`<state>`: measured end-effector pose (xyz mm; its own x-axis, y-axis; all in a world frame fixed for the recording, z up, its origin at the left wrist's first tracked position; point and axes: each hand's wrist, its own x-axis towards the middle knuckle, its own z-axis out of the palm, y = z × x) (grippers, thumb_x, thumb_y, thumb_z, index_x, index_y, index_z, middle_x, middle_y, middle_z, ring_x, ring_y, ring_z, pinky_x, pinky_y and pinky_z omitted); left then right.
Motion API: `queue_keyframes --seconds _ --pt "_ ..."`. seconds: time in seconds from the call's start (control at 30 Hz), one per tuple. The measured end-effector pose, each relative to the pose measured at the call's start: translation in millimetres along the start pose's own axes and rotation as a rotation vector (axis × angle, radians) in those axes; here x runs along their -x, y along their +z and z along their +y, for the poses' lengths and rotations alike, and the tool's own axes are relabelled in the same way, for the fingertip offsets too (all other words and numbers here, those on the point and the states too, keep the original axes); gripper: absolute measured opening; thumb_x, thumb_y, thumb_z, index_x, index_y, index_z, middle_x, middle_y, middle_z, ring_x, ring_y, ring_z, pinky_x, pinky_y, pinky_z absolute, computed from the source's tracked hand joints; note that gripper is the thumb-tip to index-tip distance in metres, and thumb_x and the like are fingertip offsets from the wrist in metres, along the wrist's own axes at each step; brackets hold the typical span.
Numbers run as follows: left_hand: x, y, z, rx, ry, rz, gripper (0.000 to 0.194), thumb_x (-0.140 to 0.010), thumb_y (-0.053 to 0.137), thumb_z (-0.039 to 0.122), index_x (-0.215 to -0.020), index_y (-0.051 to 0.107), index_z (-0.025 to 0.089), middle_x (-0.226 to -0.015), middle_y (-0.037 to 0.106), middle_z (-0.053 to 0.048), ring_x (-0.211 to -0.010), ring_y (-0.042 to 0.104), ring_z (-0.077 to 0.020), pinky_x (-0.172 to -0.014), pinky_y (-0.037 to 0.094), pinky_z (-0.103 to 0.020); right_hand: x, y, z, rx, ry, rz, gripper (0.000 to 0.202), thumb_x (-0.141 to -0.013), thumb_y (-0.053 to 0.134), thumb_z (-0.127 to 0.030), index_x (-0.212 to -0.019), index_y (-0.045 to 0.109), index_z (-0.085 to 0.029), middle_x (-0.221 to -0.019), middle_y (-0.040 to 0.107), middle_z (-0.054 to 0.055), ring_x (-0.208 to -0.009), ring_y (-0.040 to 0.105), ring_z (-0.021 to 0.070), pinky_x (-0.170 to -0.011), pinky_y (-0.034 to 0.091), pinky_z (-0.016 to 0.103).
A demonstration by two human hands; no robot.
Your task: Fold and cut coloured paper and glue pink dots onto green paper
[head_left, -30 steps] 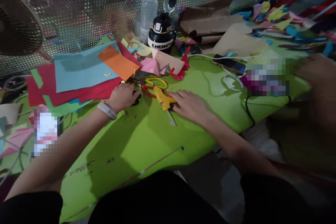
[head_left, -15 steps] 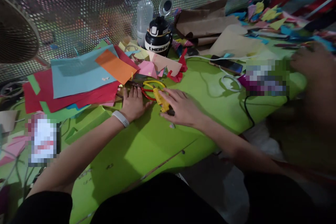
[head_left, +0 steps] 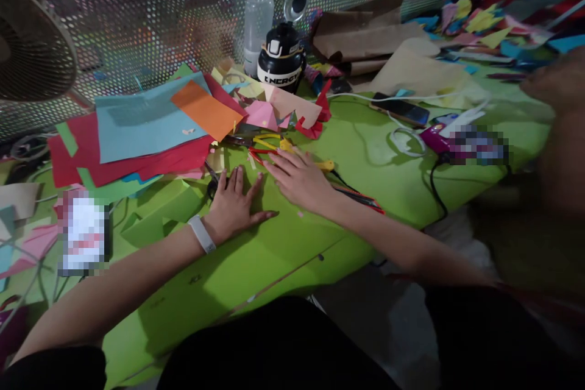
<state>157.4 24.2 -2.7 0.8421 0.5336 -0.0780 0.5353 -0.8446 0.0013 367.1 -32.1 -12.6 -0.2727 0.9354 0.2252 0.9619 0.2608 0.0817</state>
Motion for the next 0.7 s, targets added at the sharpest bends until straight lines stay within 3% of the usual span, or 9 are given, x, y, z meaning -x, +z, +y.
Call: queue_keyframes --seconds 0.1,0.23,0.37,0.5,0.63,0.7 --pt "8 -0.3 -9 0.013 0.005 0.012 0.095 -0.087 0.045 0.080 -0.160 0.028 0.022 -0.159 0.040 -0.022 -0.149 0.032 -0.0442 -0.120 0.020 -0.061 -21 -3 -6 0.096 0.020 -0.089 0.052 -0.093 0.045 -0.005 -0.145 0.050 -0.006 -0.124 0.071 0.017 -0.116 0.065 0.0299 -0.114 0.040 0.053" --pt "2 -4.3 -19 0.021 -0.047 0.024 0.096 -0.088 0.040 0.082 -0.157 0.035 0.017 -0.156 0.044 -0.024 -0.147 0.036 -0.0433 -0.119 0.026 -0.057 -38 -6 -5 0.148 -0.040 -0.099 0.056 -0.088 0.044 0.004 -0.142 0.053 -0.008 -0.108 0.075 0.014 -0.097 0.071 0.0270 -0.114 0.038 0.056" --pt "-15 -16.4 -21 0.001 -0.132 -0.018 0.094 -0.091 0.040 0.078 -0.153 0.040 0.006 -0.153 0.045 -0.029 -0.146 0.038 -0.0440 -0.118 0.029 -0.056 -43 -6 2 0.152 -0.086 -0.118 0.057 -0.086 0.047 0.004 -0.140 0.053 -0.009 -0.111 0.074 0.014 -0.099 0.070 0.0272 -0.113 0.037 0.059" --pt "-25 -27.8 -14 -0.048 -0.135 0.013 0.082 -0.098 0.043 0.064 -0.147 0.046 -0.002 -0.154 0.043 -0.030 -0.147 0.038 -0.0389 -0.123 0.023 -0.050 -49 -5 9 0.080 -0.140 -0.176 0.048 -0.088 0.047 0.001 -0.135 0.056 -0.004 -0.114 0.072 0.017 -0.108 0.068 0.0297 -0.103 0.046 0.051" --pt "-30 -25.3 -12 0.009 -0.115 -0.018 0.074 -0.103 0.039 0.056 -0.146 0.045 -0.003 -0.151 0.048 -0.027 -0.142 0.047 -0.0336 -0.119 0.035 -0.041 -53 -9 14 0.026 -0.132 -0.217 0.042 -0.089 0.045 0.003 -0.128 0.060 -0.003 -0.111 0.072 0.019 -0.102 0.069 0.0293 -0.090 0.053 0.044" --pt "-35 -20.8 -16 0.035 -0.133 -0.042 0.074 -0.104 0.037 0.055 -0.148 0.041 -0.005 -0.153 0.045 -0.028 -0.144 0.045 -0.0330 -0.118 0.037 -0.039 -53 -11 17 0.004 -0.109 -0.198 0.045 -0.089 0.046 0.003 -0.132 0.058 -0.002 -0.116 0.070 0.021 -0.103 0.068 0.0289 -0.091 0.054 0.043"
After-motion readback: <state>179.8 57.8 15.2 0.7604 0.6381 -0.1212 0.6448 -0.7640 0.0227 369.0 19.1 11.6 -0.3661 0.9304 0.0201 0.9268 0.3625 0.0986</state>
